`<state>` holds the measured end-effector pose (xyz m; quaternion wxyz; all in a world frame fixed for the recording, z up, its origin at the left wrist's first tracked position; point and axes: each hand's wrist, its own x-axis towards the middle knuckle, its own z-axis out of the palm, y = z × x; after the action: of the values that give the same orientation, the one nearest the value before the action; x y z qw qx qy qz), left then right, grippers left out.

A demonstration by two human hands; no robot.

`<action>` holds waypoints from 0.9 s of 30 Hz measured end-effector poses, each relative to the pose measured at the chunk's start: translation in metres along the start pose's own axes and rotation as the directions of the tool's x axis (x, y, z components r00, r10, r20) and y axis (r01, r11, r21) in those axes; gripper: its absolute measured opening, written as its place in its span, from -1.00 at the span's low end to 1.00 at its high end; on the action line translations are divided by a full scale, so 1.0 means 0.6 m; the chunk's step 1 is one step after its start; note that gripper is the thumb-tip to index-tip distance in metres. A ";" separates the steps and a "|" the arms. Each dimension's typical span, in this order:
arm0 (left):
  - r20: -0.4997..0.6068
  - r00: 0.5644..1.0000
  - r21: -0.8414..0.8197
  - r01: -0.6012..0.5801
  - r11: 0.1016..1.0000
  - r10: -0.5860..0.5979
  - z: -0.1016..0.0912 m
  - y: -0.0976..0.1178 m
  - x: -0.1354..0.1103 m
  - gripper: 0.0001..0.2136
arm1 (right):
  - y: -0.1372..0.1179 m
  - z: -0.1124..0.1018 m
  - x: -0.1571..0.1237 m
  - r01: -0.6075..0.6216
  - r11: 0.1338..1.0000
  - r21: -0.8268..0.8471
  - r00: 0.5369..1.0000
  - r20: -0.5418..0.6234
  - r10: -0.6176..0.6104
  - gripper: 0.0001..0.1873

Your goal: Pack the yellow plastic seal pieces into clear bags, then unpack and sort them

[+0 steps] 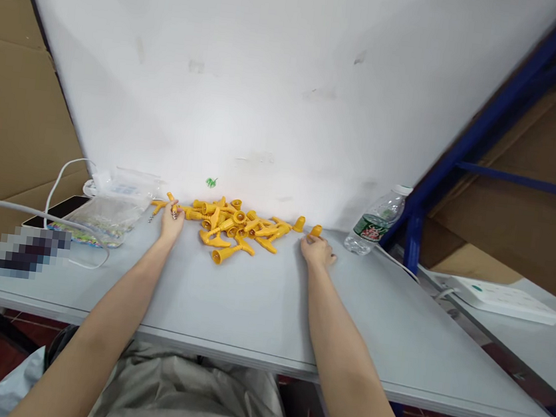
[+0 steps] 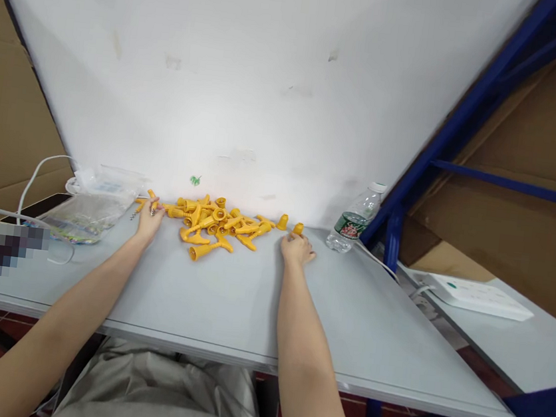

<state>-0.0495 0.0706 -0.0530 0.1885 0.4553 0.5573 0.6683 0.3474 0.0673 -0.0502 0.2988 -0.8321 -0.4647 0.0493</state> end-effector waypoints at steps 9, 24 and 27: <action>0.125 0.972 -0.141 0.217 0.966 -0.200 0.007 0.025 -0.012 -0.21 | -0.006 0.004 0.013 0.065 0.983 -0.173 0.983 0.183 -0.033 -0.43; 0.024 0.983 -0.064 0.184 0.981 -0.183 0.003 0.009 -0.005 -0.50 | -0.001 0.017 0.032 0.172 0.967 -0.186 0.960 0.252 -0.122 -0.41; 0.028 0.992 0.044 0.125 0.991 -0.127 -0.003 -0.008 0.002 -0.58 | 0.001 0.021 0.034 0.176 0.968 -0.179 0.961 0.244 -0.130 -0.44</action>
<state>-0.0527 0.0723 -0.0570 0.2292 0.4333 0.5960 0.6360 0.3551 0.0892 -0.0565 0.1612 -0.8078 -0.5620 0.0754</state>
